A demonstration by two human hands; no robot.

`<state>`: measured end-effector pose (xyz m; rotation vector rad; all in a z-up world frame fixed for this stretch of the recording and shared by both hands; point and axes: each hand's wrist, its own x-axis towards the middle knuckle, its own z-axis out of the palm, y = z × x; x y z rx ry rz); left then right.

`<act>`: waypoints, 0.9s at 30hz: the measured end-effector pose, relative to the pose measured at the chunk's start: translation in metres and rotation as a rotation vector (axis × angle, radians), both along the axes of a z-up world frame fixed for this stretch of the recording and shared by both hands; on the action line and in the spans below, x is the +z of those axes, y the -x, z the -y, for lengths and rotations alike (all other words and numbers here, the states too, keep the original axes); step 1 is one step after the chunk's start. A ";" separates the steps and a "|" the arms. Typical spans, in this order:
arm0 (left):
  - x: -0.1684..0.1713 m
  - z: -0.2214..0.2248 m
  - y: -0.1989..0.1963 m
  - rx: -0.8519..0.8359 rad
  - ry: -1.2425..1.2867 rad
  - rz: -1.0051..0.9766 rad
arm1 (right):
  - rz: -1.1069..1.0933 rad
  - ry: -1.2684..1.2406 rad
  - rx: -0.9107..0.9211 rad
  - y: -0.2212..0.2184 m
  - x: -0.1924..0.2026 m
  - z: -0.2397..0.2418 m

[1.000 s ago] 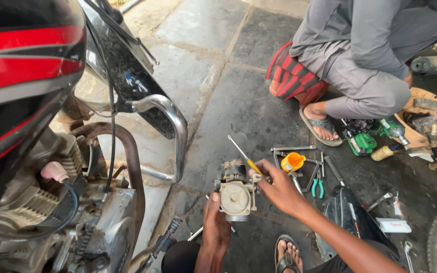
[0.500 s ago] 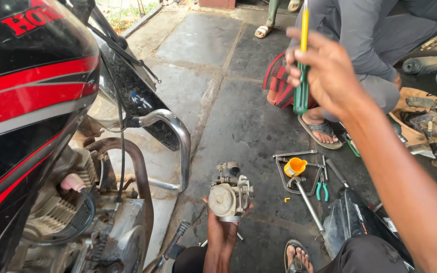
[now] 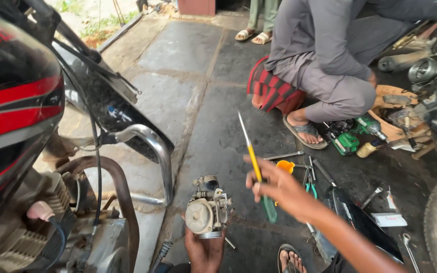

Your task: The person sits on the workshop floor servicing a motorcycle carburetor. They unscrew parts with a screwdriver, drain liquid from the carburetor into a metal bowl, remove the float bowl and small metal parts, and continue unscrewing components while holding the carburetor.

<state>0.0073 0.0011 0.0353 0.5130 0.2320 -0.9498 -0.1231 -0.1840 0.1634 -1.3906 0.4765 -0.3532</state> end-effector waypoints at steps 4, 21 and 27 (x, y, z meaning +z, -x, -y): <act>-0.001 0.008 -0.008 0.012 -0.012 0.033 | -0.099 -0.136 0.064 0.017 -0.030 -0.024; -0.014 0.044 -0.026 -0.073 0.016 -0.099 | -0.251 -0.157 -0.129 0.016 -0.048 -0.027; 0.006 0.047 -0.032 -0.102 -0.057 -0.050 | -0.113 -0.072 -0.105 0.023 -0.063 -0.025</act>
